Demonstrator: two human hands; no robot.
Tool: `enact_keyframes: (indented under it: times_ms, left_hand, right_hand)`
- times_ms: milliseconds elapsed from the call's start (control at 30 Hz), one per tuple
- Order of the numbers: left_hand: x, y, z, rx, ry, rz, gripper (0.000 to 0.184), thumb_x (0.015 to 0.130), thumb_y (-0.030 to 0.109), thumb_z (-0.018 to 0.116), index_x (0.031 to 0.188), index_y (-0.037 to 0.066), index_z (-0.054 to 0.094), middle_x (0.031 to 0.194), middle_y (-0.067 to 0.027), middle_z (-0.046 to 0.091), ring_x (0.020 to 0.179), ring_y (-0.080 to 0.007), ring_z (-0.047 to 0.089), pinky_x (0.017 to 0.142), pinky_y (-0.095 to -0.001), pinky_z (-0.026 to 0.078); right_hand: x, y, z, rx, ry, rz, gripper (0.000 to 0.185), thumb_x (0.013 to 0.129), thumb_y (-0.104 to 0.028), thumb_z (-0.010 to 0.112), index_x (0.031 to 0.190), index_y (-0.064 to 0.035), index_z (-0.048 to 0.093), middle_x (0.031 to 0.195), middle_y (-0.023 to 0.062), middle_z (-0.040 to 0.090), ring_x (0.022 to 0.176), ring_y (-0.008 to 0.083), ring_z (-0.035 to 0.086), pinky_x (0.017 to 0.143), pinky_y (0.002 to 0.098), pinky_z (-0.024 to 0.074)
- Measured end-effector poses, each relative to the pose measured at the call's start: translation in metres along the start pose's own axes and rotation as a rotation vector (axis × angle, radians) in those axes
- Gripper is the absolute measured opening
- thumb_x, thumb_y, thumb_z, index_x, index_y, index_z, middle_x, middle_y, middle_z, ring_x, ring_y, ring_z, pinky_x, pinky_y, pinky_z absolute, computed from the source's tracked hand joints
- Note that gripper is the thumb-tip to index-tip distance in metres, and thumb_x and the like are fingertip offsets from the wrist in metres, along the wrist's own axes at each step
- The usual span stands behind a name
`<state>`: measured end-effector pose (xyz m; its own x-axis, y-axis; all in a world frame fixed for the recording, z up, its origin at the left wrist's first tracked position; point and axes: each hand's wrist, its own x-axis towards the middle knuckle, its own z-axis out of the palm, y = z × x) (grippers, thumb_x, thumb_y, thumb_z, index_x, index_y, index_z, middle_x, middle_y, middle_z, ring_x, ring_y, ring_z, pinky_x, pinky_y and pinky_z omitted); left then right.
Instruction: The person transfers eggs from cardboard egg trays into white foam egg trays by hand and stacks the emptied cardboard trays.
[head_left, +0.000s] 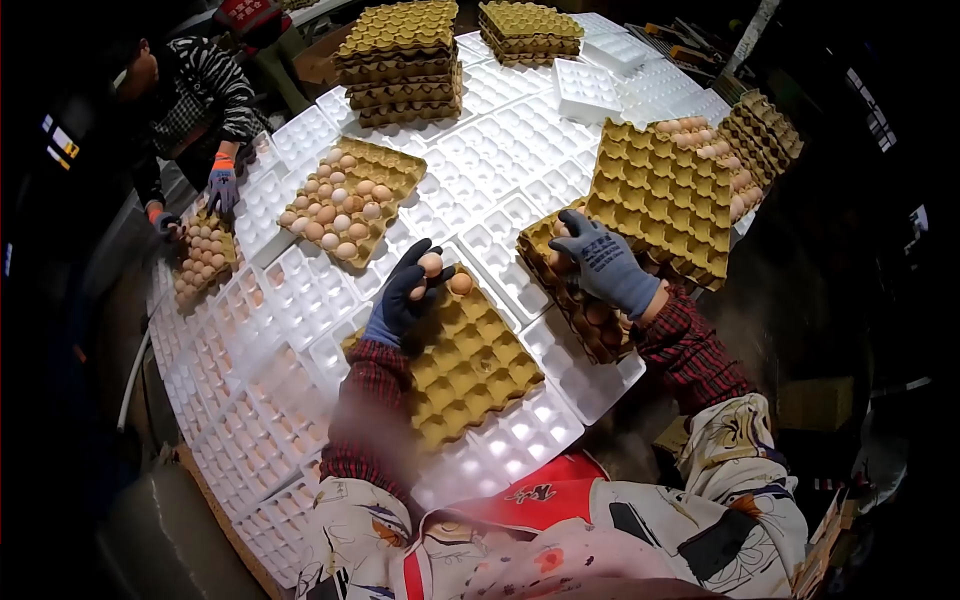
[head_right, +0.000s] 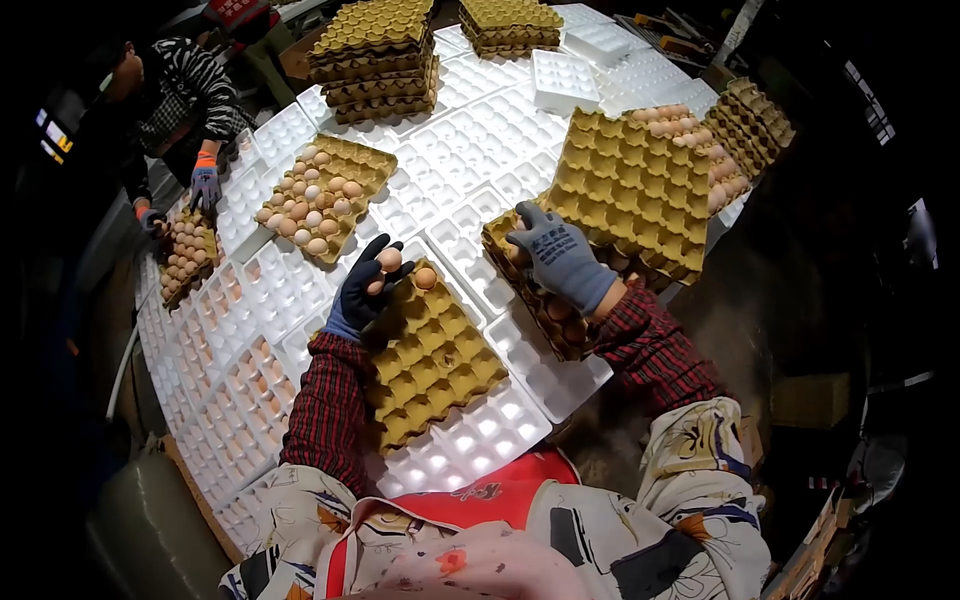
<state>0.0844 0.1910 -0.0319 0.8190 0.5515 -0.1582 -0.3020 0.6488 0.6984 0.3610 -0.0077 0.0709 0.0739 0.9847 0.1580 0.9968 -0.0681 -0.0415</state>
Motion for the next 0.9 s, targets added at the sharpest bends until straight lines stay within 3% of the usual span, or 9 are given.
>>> enact_keyframes:
  times_ms: [67, 167, 233, 300, 367, 500, 633, 733, 900]
  left_hand:
    - [0.013, 0.005, 0.017, 0.205, 0.039, -0.082, 0.051, 0.093, 0.018, 0.059, 0.14, 0.004, 0.047, 0.125, -0.0094, 0.058, 0.114, -0.0265, 0.062, 0.091, -0.0334, 0.052]
    - [0.035, -0.02, 0.028, 1.828, 0.116, 0.134, 0.039, 0.087, 0.043, 0.067, 0.106, 0.009, 0.074, 0.127, -0.0117, 0.061, 0.097, -0.0281, 0.067, 0.081, -0.0395, 0.053]
    - [0.065, -0.065, 0.025, 2.469, 0.12, -0.201, 0.035, 0.09, 0.039, 0.058, 0.112, 0.015, 0.073, 0.139, -0.0181, 0.053, 0.102, -0.0332, 0.061, 0.073, -0.0491, 0.05]
    - [0.077, -0.097, 0.023, 2.529, 0.586, -0.09, 0.029, 0.087, 0.025, 0.061, 0.11, 0.013, 0.074, 0.138, -0.0187, 0.049, 0.101, -0.04, 0.055, 0.054, -0.0424, 0.049]
    - [0.07, -0.081, 0.04, 2.512, 0.428, -0.143, 0.025, 0.084, 0.022, 0.064, 0.104, 0.011, 0.075, 0.125, -0.0144, 0.05, 0.094, -0.039, 0.055, 0.049, -0.0446, 0.049]
    - [0.011, -0.025, -0.001, 1.696, 0.398, 0.115, 0.047, 0.071, 0.047, 0.077, 0.109, 0.021, 0.07, 0.129, -0.0152, 0.052, 0.102, -0.0337, 0.063, 0.088, -0.0426, 0.051]
    - [-0.102, 0.046, -0.118, 1.473, 0.787, 0.408, 0.048, 0.07, 0.047, 0.081, 0.106, 0.016, 0.07, 0.128, -0.0174, 0.055, 0.115, -0.0347, 0.058, 0.094, -0.0425, 0.049]
    - [-0.188, 0.126, -0.196, 1.55, 1.121, 0.119, 0.052, 0.07, 0.043, 0.083, 0.111, 0.015, 0.069, 0.135, -0.014, 0.05, 0.109, -0.0337, 0.062, 0.091, -0.0425, 0.052]
    - [-0.213, 0.17, -0.272, 1.861, 1.257, -0.429, 0.05, 0.073, 0.044, 0.079, 0.117, 0.021, 0.068, 0.133, -0.0103, 0.052, 0.107, -0.032, 0.063, 0.089, -0.0421, 0.054]
  right_hand:
    - [0.017, -0.014, 0.011, -0.368, -0.239, -0.03, 0.028, 0.078, -0.015, 0.068, 0.106, -0.0096, 0.069, 0.133, 0.0153, 0.05, 0.103, 0.0357, 0.059, 0.07, 0.0411, 0.0574]
    - [0.023, -0.021, 0.032, -0.599, -0.392, -0.016, 0.025, 0.08, -0.017, 0.065, 0.104, -0.0118, 0.068, 0.14, 0.0144, 0.045, 0.108, 0.0368, 0.057, 0.066, 0.0399, 0.057]
    - [0.025, -0.03, 0.027, -0.57, -0.328, 0.061, 0.025, 0.079, -0.016, 0.065, 0.104, -0.0133, 0.068, 0.14, 0.0129, 0.045, 0.115, 0.0372, 0.053, 0.07, 0.0394, 0.0565]
    - [0.03, -0.015, 0.049, -0.542, -0.296, 0.067, 0.024, 0.078, -0.012, 0.065, 0.103, -0.0122, 0.068, 0.137, 0.0102, 0.048, 0.115, 0.0343, 0.054, 0.073, 0.0394, 0.0556]
    - [0.035, -0.008, 0.042, -0.495, -0.316, 0.064, 0.027, 0.077, -0.009, 0.065, 0.104, -0.0113, 0.067, 0.135, 0.0103, 0.05, 0.111, 0.0342, 0.056, 0.075, 0.0405, 0.0549]
    - [0.018, -0.009, 0.035, -0.316, 0.087, 0.145, 0.036, 0.073, -0.005, 0.068, 0.109, -0.0106, 0.064, 0.129, 0.0135, 0.053, 0.102, 0.036, 0.06, 0.082, 0.0423, 0.0538]
    - [0.026, -0.079, 0.007, 0.223, 0.143, 0.19, 0.047, 0.063, -0.008, 0.078, 0.108, -0.0061, 0.064, 0.13, 0.0169, 0.053, 0.111, 0.0367, 0.06, 0.084, 0.0391, 0.0528]
    - [0.067, -0.169, 0.037, 0.663, -0.099, 0.119, 0.051, 0.064, -0.011, 0.085, 0.11, -0.0045, 0.065, 0.13, 0.0183, 0.054, 0.108, 0.0339, 0.062, 0.087, 0.0389, 0.0523]
    - [0.183, -0.343, 0.13, 0.543, -0.149, -0.542, 0.05, 0.063, -0.016, 0.084, 0.108, -0.0144, 0.064, 0.134, 0.0139, 0.05, 0.111, 0.0341, 0.06, 0.088, 0.0415, 0.0529]
